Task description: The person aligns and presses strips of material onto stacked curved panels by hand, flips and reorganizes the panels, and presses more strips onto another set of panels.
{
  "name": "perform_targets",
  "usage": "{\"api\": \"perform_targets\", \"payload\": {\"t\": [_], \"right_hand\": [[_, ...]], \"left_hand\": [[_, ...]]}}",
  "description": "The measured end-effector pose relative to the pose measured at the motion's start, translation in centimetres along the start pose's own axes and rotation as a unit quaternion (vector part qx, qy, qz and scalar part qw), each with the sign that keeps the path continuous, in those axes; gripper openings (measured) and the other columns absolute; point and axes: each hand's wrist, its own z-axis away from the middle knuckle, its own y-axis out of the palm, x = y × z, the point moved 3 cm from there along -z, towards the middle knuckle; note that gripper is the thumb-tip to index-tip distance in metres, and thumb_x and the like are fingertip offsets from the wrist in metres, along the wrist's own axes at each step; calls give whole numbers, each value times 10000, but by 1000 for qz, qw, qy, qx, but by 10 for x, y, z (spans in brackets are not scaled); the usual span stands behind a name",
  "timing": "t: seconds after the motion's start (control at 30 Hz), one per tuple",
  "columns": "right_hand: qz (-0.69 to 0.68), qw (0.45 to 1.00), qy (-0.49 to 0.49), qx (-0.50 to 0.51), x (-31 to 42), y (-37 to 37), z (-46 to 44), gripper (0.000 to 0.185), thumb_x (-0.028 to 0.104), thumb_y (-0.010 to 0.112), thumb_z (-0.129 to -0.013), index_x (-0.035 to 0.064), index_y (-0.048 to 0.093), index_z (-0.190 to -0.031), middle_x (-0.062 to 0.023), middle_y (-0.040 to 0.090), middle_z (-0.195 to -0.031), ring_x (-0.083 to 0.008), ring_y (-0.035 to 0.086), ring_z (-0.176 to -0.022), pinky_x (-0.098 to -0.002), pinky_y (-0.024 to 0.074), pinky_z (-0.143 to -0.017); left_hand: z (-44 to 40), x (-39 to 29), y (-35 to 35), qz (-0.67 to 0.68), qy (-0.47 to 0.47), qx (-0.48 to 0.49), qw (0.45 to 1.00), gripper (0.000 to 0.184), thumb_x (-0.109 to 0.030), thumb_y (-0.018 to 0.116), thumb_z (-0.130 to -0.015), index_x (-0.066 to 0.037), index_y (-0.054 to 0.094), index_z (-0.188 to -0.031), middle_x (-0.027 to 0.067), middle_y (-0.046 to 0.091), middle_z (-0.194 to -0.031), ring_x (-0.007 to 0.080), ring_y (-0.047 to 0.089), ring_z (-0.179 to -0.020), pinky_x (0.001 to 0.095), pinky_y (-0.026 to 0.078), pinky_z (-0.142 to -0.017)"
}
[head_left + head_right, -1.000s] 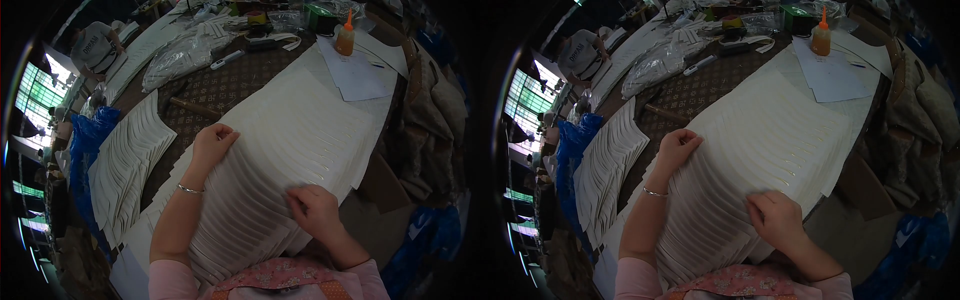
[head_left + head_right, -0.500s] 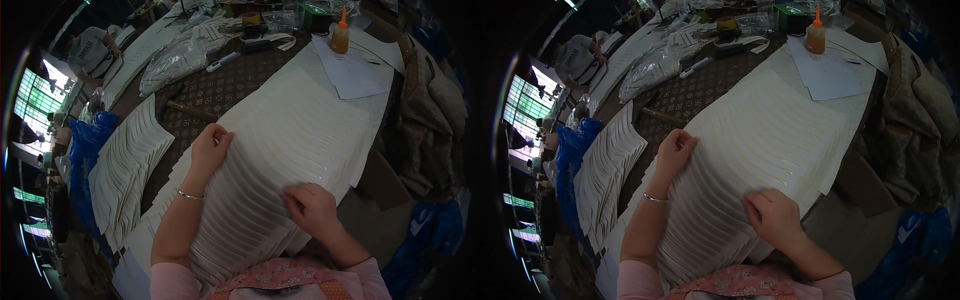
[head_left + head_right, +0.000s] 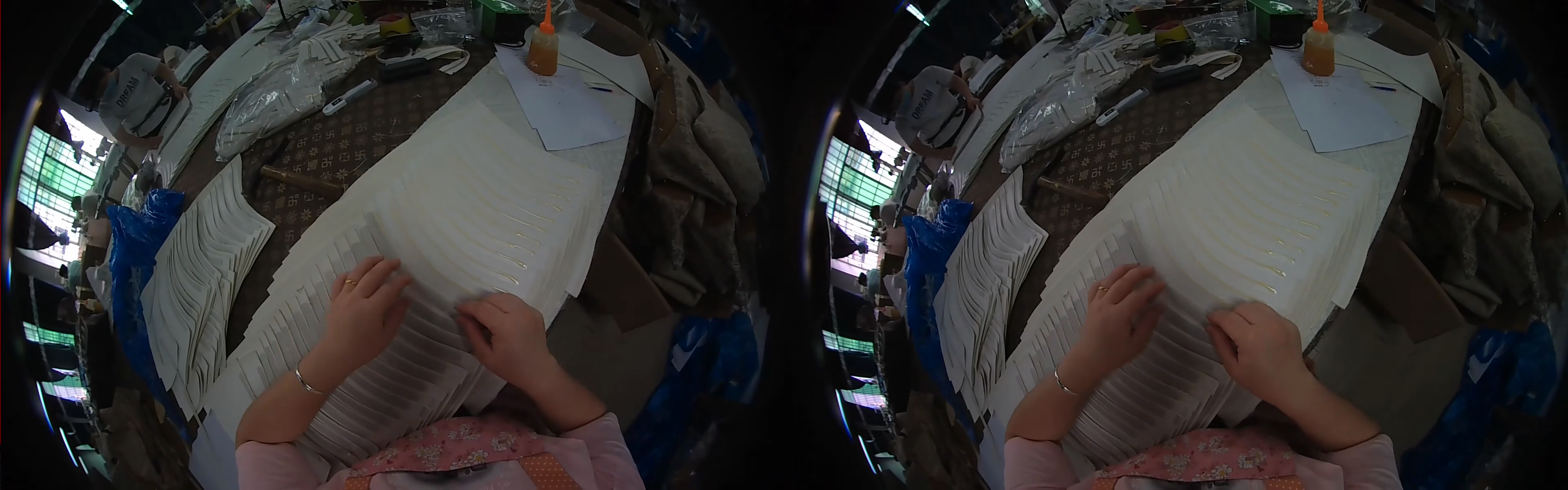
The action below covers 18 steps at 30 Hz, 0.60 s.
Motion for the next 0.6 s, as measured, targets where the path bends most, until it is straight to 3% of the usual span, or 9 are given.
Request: {"api": "perform_targets", "payload": {"t": [0.2,0.3,0.4,0.47,0.6], "right_hand": [[1,1000,-3,4,0,0,1,159,157,733,-816,112,701,-965,-58,639,-785,-274,642,-737,-391,532,-606],[-29,998,53,-7,0,-2,2,217,151,727,-820,105,667,-1024,-70,636,-790,-289,640,-736,-407,528,-605],[-24,994,102,32,-2,-3,2,197,143,709,-827,96,626,-1000,-86,633,-797,-306,639,-739,-426,522,-603],[0,997,72,16,2,-4,-1,129,132,689,-828,85,588,-895,-100,622,-790,-320,637,-736,-438,516,-597],[12,999,40,30,-3,-1,-1,131,126,679,-822,79,559,-850,-108,614,-780,-334,632,-734,-447,513,-596]], "left_hand": [[6,-11,1,-19,20,15,1000,371,-151,706,-846,-113,641,-1210,72,598,-1284,279,524,-1273,438,407,-972],[6,-12,2,-22,29,16,999,397,-168,713,-847,-110,635,-1232,77,596,-1292,284,518,-1292,441,401,-991],[7,-13,2,-16,25,29,999,422,-191,722,-847,-127,632,-1254,86,589,-1303,296,501,-1314,447,394,-1010],[7,-13,1,-19,31,37,999,427,-200,726,-847,-145,633,-1260,90,582,-1314,304,493,-1321,451,391,-1015],[7,-13,-2,-18,41,64,997,436,-218,732,-845,-193,636,-1269,97,558,-1344,320,474,-1336,460,385,-1021]]}}
